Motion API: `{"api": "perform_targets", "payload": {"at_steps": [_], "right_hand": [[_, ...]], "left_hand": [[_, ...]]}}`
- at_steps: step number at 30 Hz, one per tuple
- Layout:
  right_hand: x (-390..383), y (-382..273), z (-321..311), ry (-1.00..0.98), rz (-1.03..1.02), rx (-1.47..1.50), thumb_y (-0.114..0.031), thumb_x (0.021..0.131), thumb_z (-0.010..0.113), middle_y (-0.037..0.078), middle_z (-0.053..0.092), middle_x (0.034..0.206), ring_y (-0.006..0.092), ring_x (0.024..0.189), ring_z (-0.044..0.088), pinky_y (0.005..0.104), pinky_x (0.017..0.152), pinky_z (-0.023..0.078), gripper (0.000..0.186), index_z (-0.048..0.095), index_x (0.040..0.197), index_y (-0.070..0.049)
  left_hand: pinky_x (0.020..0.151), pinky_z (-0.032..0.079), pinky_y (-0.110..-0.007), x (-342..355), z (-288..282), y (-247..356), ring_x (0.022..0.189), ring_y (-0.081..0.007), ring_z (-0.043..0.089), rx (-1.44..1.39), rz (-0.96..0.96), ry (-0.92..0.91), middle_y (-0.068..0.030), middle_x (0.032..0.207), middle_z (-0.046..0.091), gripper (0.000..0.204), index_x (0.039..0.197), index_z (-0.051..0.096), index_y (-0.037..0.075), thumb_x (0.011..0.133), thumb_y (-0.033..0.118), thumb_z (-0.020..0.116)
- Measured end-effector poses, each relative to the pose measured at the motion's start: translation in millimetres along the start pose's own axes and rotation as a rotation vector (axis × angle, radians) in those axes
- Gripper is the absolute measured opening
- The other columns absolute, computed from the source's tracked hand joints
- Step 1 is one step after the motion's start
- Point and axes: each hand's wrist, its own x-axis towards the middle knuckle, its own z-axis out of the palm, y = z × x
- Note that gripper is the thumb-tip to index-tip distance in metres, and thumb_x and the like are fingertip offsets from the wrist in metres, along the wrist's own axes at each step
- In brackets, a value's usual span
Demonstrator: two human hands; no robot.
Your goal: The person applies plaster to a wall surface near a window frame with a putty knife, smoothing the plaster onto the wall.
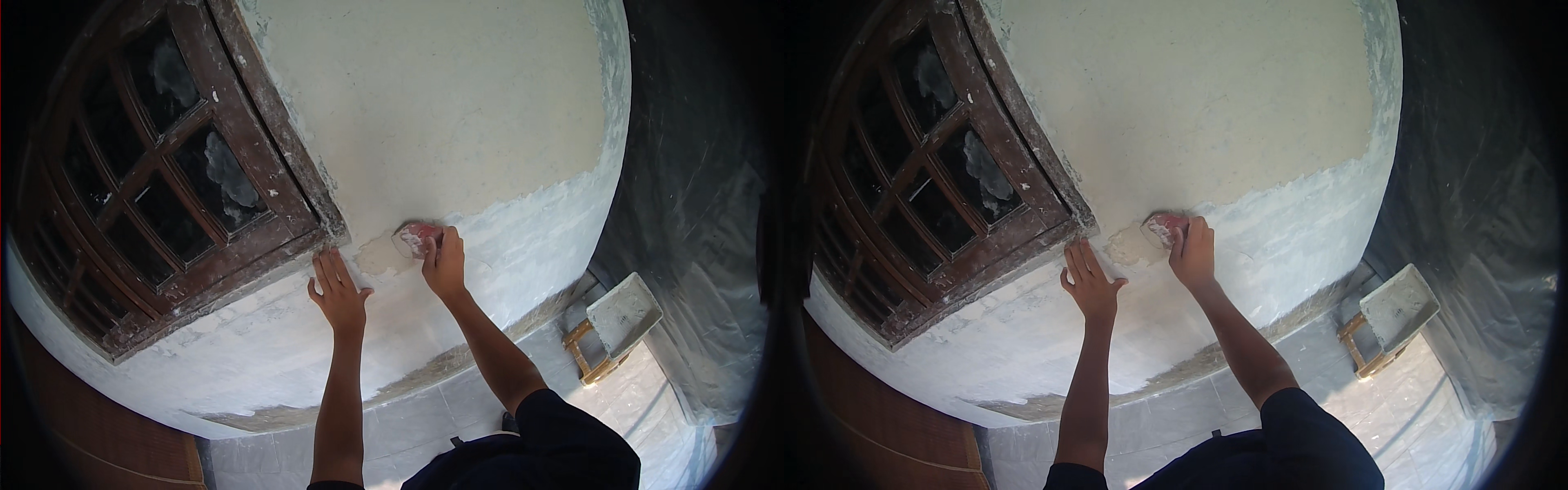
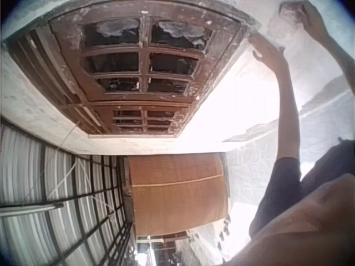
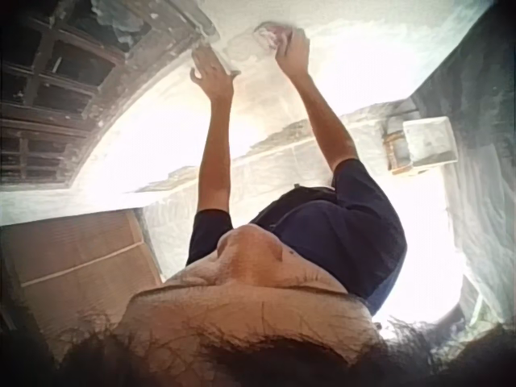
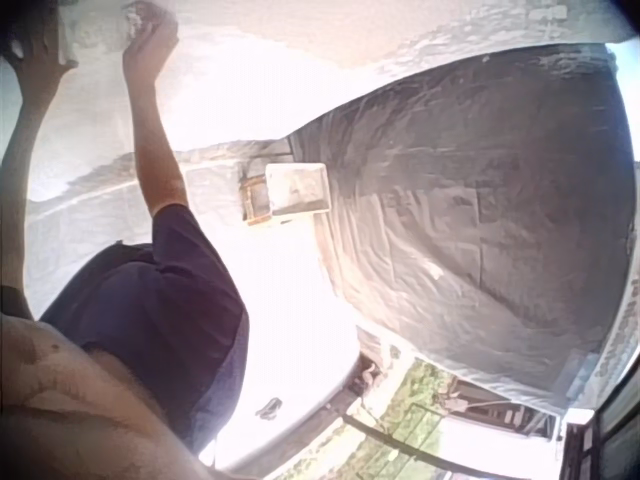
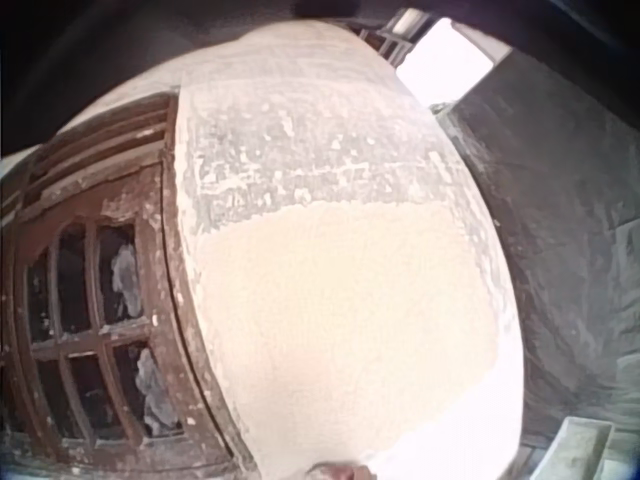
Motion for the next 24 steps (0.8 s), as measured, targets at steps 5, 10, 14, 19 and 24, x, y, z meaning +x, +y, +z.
{"api": "perform_targets", "payload": {"at_steps": [5, 10, 14, 19, 24], "right_hand": [[2, 0, -15, 0.121, 0.103, 0.143, -0.003, 0.088, 0.054, 0.018, 0.053, 0.094, 0.0378, 0.083, 0.049, 0.0460, 0.073, 0.040, 0.019, 0.047, 0.104, 0.001], [-8, -6, -3, -0.130, -0.192, -0.026, -0.003, 0.087, 0.054, 0.019, 0.052, 0.095, 0.0377, 0.084, 0.049, 0.0465, 0.074, 0.039, 0.020, 0.046, 0.105, 0.002], [-6, 7, -13, 0.179, 0.135, 0.010, -0.005, 0.089, 0.053, 0.020, 0.052, 0.093, 0.0385, 0.083, 0.049, 0.0465, 0.075, 0.038, 0.020, 0.045, 0.106, 0.002], [-21, -3, -2, 0.018, 0.012, 0.093, -0.006, 0.089, 0.054, 0.021, 0.052, 0.094, 0.0393, 0.083, 0.049, 0.0470, 0.074, 0.038, 0.020, 0.045, 0.105, 0.002], [-8, 5, -2, 0.188, 0.128, -0.012, -0.006, 0.089, 0.054, 0.020, 0.053, 0.093, 0.0382, 0.082, 0.050, 0.0462, 0.073, 0.039, 0.018, 0.046, 0.103, 0.002]], "left_hand": [[0.103, 0.025, -0.049, -1, -1, 1, 0.142, -0.0294, 0.024, -0.015, -0.026, -0.024, -0.0133, 0.152, 0.027, 0.119, 0.147, 0.022, 0.004, 0.054, 0.045, 0.085], [0.103, 0.025, -0.049, 1, -1, 2, 0.142, -0.0291, 0.024, -0.035, -0.024, -0.039, -0.0133, 0.153, 0.027, 0.119, 0.147, 0.022, 0.005, 0.054, 0.046, 0.085], [0.103, 0.025, -0.049, -1, -3, 1, 0.142, -0.0291, 0.024, -0.017, -0.026, -0.022, -0.0133, 0.153, 0.027, 0.119, 0.147, 0.022, 0.005, 0.054, 0.045, 0.085], [0.103, 0.025, -0.049, -1, -1, 1, 0.142, -0.0294, 0.024, -0.024, -0.016, -0.022, -0.0129, 0.152, 0.028, 0.119, 0.147, 0.022, 0.004, 0.055, 0.044, 0.085], [0.103, 0.025, -0.049, 0, -3, 2, 0.141, -0.0297, 0.025, -0.040, -0.019, -0.010, -0.0128, 0.152, 0.028, 0.118, 0.147, 0.022, 0.004, 0.055, 0.044, 0.085]]}}
